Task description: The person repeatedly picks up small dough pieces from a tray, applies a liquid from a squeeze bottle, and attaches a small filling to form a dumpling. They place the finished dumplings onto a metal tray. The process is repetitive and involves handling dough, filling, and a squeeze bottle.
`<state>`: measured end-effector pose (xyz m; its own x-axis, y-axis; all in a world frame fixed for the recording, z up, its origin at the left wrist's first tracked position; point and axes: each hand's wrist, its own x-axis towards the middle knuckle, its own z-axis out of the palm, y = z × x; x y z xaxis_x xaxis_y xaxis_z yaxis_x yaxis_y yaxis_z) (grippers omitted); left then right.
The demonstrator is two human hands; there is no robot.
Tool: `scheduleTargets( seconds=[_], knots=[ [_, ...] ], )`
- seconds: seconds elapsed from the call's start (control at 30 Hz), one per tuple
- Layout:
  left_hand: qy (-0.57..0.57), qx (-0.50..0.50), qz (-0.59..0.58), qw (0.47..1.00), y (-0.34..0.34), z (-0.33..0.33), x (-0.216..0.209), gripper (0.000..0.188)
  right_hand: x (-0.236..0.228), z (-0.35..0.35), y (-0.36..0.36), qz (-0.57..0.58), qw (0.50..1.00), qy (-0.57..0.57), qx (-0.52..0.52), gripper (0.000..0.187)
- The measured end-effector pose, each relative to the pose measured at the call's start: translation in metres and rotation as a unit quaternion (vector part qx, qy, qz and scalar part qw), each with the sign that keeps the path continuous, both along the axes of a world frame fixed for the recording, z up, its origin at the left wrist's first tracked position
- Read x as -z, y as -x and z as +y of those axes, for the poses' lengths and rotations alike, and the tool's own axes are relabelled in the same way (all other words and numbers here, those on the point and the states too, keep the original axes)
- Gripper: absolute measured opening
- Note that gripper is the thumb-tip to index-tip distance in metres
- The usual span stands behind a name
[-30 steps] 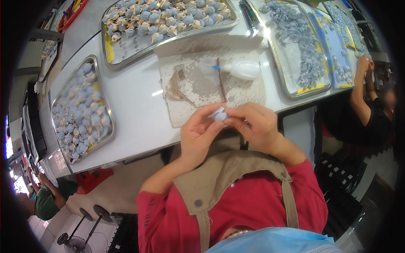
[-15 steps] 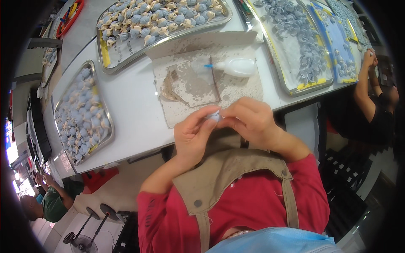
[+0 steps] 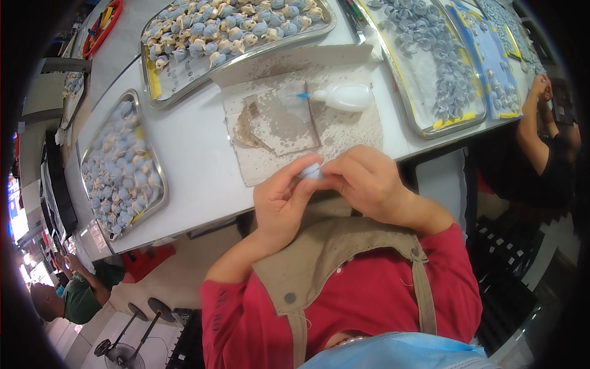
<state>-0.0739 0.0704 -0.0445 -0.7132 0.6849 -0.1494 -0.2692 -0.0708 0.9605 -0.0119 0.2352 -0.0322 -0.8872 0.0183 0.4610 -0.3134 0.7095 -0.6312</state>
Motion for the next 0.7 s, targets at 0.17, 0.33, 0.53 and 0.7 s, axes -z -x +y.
scheduleTargets(
  seconds=[0.17,0.33,0.53,0.7],
  knots=[
    [-0.016,0.021,-0.025,0.999,0.004,-0.005,0.003,0.028,0.0,0.009,0.007,-0.025,0.998,0.056,-0.034,0.029],
    [-0.091,0.022,-0.08,0.992,0.003,-0.005,0.001,0.034,0.002,0.012,0.009,-0.177,0.945,0.255,-0.103,0.05],
    [-0.064,0.048,-0.021,0.997,0.002,-0.011,0.007,0.04,0.005,0.009,0.005,-0.225,0.893,0.361,-0.148,0.051],
    [-0.034,0.076,0.032,0.996,0.004,-0.016,0.006,0.039,0.011,0.005,0.004,-0.252,0.85,0.43,-0.169,0.046]
  ],
)
